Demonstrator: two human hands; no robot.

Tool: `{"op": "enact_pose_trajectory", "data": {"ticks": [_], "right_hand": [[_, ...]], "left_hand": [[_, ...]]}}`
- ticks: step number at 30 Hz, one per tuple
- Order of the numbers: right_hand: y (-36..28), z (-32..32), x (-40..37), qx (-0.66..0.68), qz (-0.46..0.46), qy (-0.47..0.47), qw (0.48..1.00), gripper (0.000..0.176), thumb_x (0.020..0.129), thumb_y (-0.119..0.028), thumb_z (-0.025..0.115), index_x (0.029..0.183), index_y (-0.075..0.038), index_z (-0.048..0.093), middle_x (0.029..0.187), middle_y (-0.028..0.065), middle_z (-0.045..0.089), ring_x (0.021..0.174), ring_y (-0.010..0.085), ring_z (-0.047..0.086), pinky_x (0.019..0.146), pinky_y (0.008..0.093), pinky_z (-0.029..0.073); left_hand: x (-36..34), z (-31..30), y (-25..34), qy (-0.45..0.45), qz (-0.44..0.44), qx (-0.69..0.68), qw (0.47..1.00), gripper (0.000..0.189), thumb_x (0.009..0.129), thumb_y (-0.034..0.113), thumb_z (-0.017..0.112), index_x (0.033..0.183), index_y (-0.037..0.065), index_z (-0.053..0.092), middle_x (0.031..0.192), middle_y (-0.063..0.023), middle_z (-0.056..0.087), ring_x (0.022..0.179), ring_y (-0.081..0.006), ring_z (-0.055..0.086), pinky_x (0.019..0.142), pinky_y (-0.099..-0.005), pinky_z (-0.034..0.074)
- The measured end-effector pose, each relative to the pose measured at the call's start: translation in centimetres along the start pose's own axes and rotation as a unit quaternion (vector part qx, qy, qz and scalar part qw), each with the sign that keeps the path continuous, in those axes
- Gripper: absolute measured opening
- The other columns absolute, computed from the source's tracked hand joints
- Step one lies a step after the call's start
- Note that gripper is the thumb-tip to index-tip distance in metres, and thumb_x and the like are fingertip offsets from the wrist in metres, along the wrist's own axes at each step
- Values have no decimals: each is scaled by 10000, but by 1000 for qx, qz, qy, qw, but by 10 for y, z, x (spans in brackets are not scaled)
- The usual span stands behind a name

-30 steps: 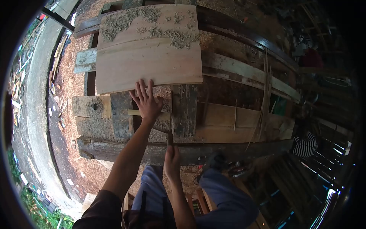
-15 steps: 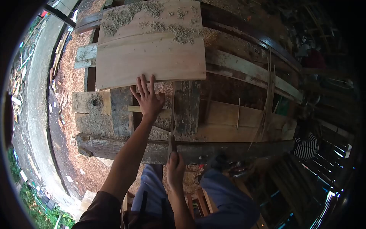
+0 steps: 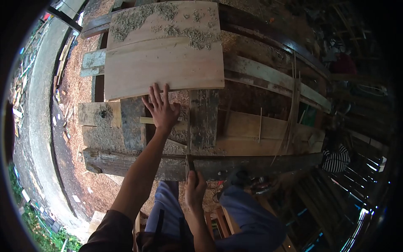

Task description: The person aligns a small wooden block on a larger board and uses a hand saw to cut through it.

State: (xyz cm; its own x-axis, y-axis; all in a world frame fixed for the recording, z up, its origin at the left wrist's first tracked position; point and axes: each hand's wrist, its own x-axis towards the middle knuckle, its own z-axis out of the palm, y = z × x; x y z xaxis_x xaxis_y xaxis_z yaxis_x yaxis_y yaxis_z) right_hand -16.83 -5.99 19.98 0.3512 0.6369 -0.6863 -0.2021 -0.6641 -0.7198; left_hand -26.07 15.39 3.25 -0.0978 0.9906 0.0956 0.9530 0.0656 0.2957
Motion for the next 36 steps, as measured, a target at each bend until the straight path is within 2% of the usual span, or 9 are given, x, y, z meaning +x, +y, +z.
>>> {"op": "enact_pose_trajectory", "data": {"ticks": [3,5,6,12,15,17,21,23,36], "right_hand": [[-6,3,25,51,22,18,998,328,1072,-296,495,814,-95,469,608,-56,335,498,38,294,468,248,259],[15,11,59,-121,-114,33,985,320,1071,-297,495,817,-103,478,607,-59,332,501,34,295,470,244,260],[12,16,58,-117,-118,32,986,320,1071,-297,495,817,-103,478,607,-59,332,501,34,295,470,244,260],[10,9,48,-12,5,43,999,329,1070,-303,499,805,-110,472,600,-56,334,496,38,295,470,252,251],[23,-4,49,39,-11,35,999,347,1068,-307,504,785,-109,468,600,-56,341,489,39,293,467,252,247],[51,-4,57,-67,-93,52,992,380,1065,-316,510,750,-113,454,598,-54,345,481,41,286,465,255,244],[25,7,51,-72,-85,60,992,406,1064,-334,512,740,-93,471,598,-42,379,487,52,328,467,264,261],[14,8,59,-170,-111,52,978,397,1040,-306,527,792,3,539,627,32,449,593,125,414,552,345,338],[-10,9,57,-183,-124,40,974,401,1047,-302,530,790,6,537,606,41,439,581,124,421,545,344,325]], "left_hand": [[-3,-2,-1,-2,-4,-14,1000,857,863,396,538,1627,270,170,1696,-124,93,1572,-295,42,1217,-660,-15],[-2,-1,1,5,1,-3,1000,863,862,401,541,1627,275,161,1696,-126,93,1572,-295,37,1218,-661,-20],[3,-2,-1,10,4,-1,1000,863,862,401,541,1627,275,161,1696,-126,93,1572,-295,37,1218,-661,-20],[-1,-1,-3,-7,1,-7,1000,862,863,381,549,1626,269,163,1695,-129,89,1570,-301,49,1218,-663,-15],[-8,2,1,1,4,-24,1000,872,859,376,556,1627,270,155,1696,-128,87,1569,-303,60,1218,-664,-13],[-3,1,1,-2,-1,-9,1000,869,860,381,556,1627,269,163,1695,-129,91,1568,-305,71,1215,-670,-10],[-5,-7,-5,4,16,20,1000,837,863,407,577,1609,212,251,1679,-183,122,1562,-340,79,1211,-658,1],[-4,-3,-9,13,29,-10,999,825,883,380,550,1622,251,205,1693,-139,99,1567,-308,78,1226,-639,11],[-1,-8,3,18,31,-6,999,761,951,380,523,1621,205,207,1681,-192,107,1560,-356,82,1229,-607,38]]}}
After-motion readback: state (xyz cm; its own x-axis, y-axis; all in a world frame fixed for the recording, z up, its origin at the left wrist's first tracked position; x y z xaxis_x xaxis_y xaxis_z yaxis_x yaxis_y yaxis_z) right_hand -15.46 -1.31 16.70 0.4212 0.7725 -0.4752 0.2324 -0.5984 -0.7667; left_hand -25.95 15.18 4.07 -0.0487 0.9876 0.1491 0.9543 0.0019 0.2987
